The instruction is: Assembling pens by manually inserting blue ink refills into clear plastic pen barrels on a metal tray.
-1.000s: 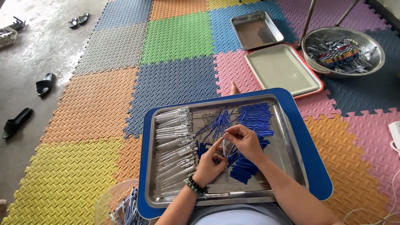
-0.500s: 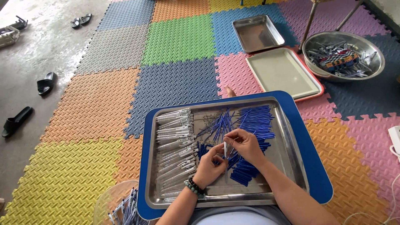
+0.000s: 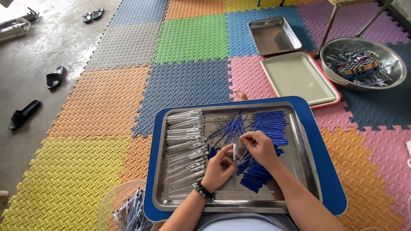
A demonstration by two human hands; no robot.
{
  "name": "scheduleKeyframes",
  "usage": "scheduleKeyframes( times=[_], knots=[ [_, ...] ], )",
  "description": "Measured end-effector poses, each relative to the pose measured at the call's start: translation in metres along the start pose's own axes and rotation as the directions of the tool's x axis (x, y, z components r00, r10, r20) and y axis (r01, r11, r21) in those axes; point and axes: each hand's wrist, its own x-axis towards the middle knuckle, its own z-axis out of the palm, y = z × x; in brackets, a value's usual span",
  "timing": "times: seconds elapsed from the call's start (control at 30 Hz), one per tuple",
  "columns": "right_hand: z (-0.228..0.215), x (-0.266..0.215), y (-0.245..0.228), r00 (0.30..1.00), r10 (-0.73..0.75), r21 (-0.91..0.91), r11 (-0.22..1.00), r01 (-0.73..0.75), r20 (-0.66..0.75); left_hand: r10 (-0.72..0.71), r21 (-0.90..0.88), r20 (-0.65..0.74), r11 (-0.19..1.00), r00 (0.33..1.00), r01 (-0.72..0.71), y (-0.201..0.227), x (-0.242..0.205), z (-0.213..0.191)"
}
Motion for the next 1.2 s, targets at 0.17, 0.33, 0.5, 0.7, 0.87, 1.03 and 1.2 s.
scheduleKeyframes(
  times=[0.17, 0.33, 0.5, 0.7, 0.87, 1.03, 1.2],
  knots=[
    [0.023, 0.013, 0.035, 0.99, -0.142, -0.52, 0.844, 0.131, 0.018, 0.006, 0.036, -0.018, 0.999, 1.0, -0.005, 0.001, -0.001, -0.001],
    [0.043, 0.012, 0.043, 0.982, -0.169, -0.702, 0.691, 0.175, 0.08, 0.003, 0.026, -0.044, 1.0, 0.999, -0.002, 0.0, -0.002, -0.001],
    [0.038, 0.015, 0.039, 0.995, -0.064, -0.67, 0.736, 0.094, 0.07, 0.007, 0.022, -0.034, 1.0, 0.999, -0.006, 0.001, -0.001, -0.002],
    [0.036, 0.016, 0.056, 0.986, 0.148, -0.586, 0.807, -0.072, 0.082, 0.074, -0.145, -0.067, 0.986, 0.995, -0.083, -0.023, 0.002, -0.001],
    [0.018, 0.013, 0.038, 0.969, 0.237, -0.443, 0.878, -0.183, 0.07, 0.061, -0.127, -0.061, 0.99, 0.996, -0.068, -0.024, 0.003, -0.002],
    [0.003, 0.013, 0.037, 0.952, 0.305, -0.265, 0.921, -0.286, 0.034, 0.048, -0.124, -0.071, 0.991, 0.996, -0.057, -0.021, 0.002, -0.002],
    [-0.01, 0.016, 0.016, 0.884, 0.454, 0.464, 0.763, -0.45, 0.111, 0.042, -0.138, -0.085, 0.989, 0.995, -0.054, -0.018, 0.003, -0.003]
  ],
)
